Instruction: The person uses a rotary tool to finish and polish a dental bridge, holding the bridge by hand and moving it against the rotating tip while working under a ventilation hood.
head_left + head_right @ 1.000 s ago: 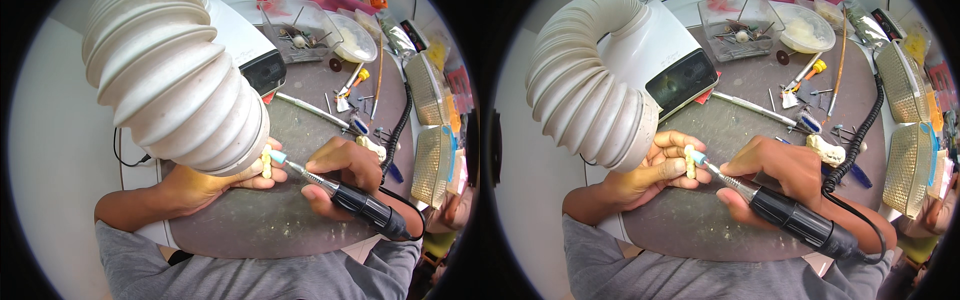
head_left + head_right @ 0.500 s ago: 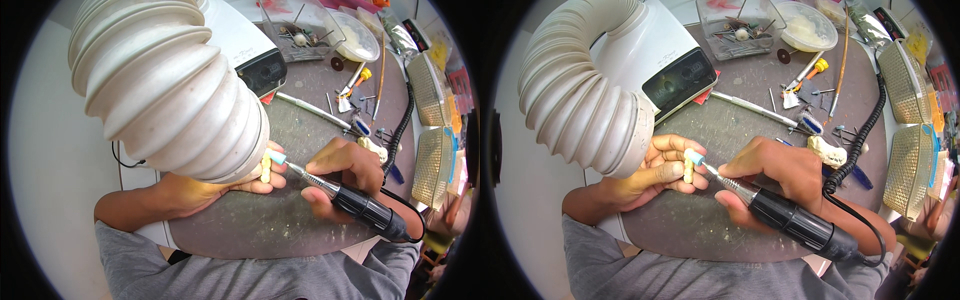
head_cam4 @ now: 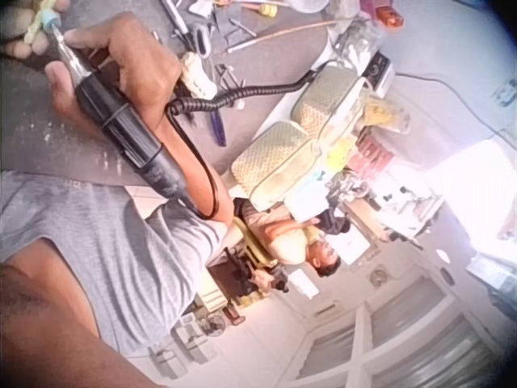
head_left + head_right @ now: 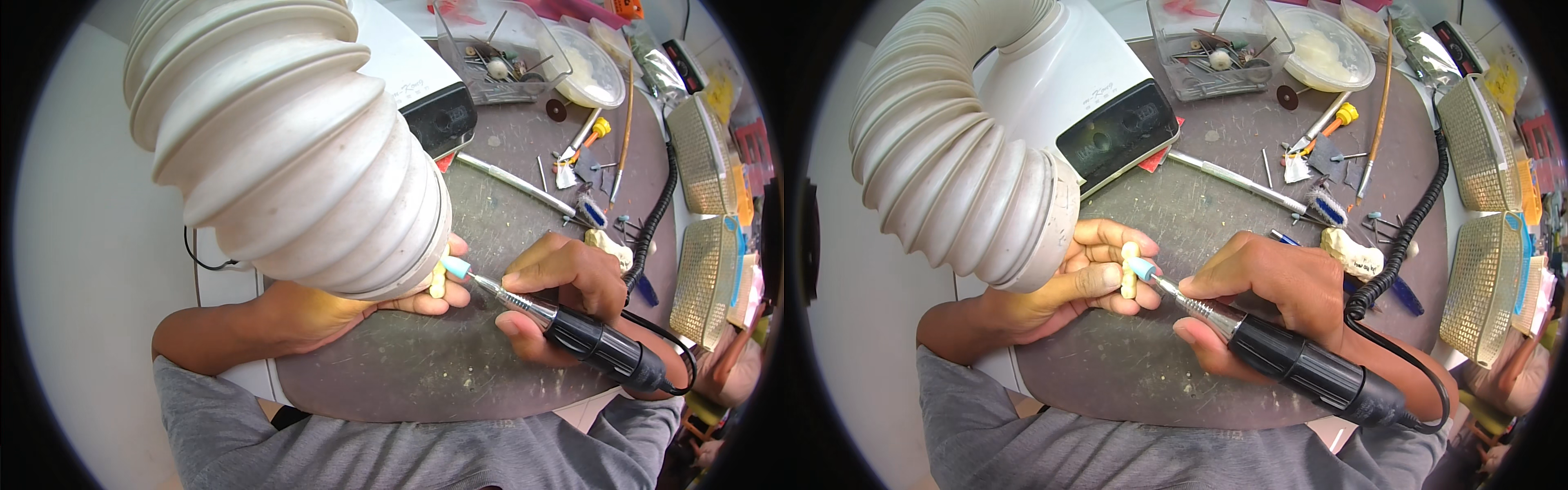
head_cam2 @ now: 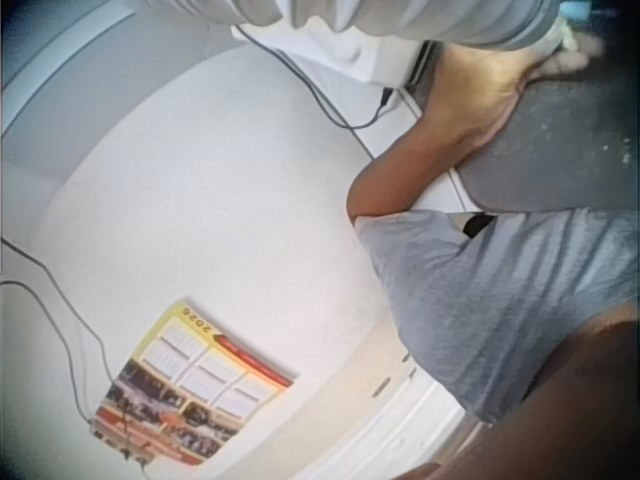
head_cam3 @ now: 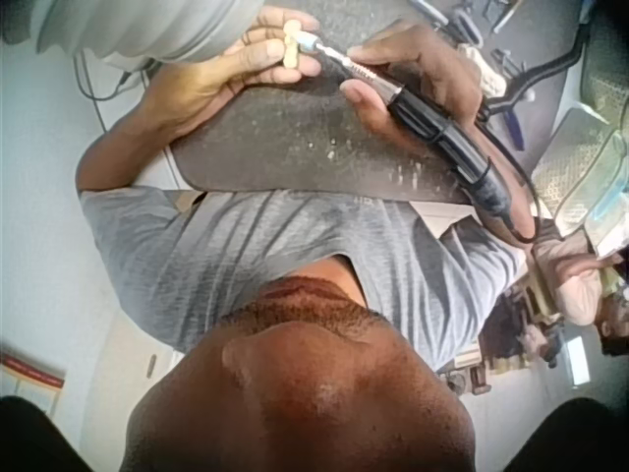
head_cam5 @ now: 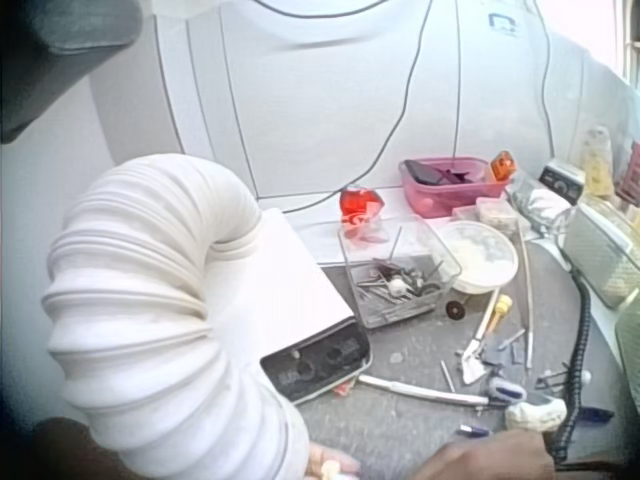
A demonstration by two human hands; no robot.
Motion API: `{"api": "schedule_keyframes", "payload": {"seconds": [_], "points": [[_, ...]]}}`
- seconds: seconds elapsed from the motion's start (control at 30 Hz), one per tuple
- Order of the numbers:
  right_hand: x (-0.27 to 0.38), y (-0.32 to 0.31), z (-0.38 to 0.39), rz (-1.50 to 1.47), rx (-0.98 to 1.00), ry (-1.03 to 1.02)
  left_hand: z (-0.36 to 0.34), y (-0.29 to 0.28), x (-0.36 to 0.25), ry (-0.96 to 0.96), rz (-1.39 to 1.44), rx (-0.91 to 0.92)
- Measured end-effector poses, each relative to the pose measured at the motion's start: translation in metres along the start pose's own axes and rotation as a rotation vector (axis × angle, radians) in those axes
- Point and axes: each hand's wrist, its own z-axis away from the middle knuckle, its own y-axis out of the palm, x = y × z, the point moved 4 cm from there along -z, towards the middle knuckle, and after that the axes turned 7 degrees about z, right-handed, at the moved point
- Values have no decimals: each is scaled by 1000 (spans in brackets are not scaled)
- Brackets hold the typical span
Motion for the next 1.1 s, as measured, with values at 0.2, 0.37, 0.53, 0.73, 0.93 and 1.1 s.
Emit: {"api": "schedule_keyframes", "payload": {"seconds": [0.2, 0.37, 0.53, 0.73, 0.93, 1.1], "points": [[3, 0, -1, -22, -3, -10, 0, 2, -2, 20, -133, -46], [-3, 1, 0, -36, -84, 16, 1, 1, 4, 130, -75, -71], [5, 13, 0, -45, -99, 76, -1, 6, 12, 451, -314, -15], [-6, 18, 6, -285, -202, 228, 0, 14, 12, 609, -370, -103], [-13, 11, 7, -540, -194, 413, -4, 27, 13, 684, -467, -195], [-19, 10, 9, -493, -144, 431, -5, 27, 13, 733, -657, -239]]}}
